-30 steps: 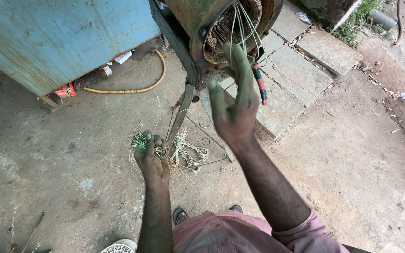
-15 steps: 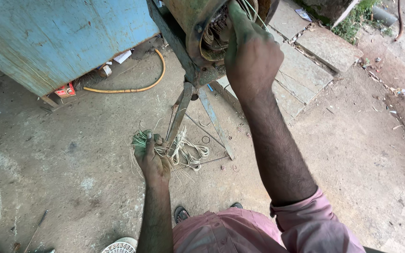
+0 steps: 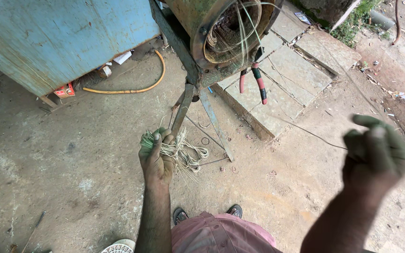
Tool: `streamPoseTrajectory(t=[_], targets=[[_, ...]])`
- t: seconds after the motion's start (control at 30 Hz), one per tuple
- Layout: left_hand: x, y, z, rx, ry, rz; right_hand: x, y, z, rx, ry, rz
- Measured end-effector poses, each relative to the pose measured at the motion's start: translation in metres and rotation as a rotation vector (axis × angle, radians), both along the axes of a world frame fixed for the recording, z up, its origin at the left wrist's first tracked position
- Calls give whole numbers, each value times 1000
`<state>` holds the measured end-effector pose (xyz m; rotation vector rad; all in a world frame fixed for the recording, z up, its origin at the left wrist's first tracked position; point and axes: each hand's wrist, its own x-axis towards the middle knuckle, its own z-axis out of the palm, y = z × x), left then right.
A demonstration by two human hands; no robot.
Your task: The person winds thin wire from a rotating drum onto their hand, forming a bundle. They repeatedly pull wire from the drum, wrap it around their fingers, and accumulate a growing coil. The person occasionally adjusts the bundle and continues winding until the end of the clip.
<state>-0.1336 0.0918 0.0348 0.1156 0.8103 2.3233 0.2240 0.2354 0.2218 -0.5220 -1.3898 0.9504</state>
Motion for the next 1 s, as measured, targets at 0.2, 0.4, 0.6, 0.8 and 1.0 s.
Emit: streamPoseTrajectory(t=[0.2, 0.4, 0.6, 0.8, 1.0], targets=[[12, 20, -7, 88, 40, -117, 92, -12, -42, -116, 179, -308], [24, 26, -9, 157, 97, -223, 117, -4, -90, -170, -86, -607], [36, 16, -11, -60, 166, -297, 6, -30, -142, -545, -638, -230], [48, 10, -13, -13, 114, -333, -116, -60, -162, -517, -611, 226], [53, -1, -11, 30, 77, -268, -193, -73, -153, 68, -796, 301]])
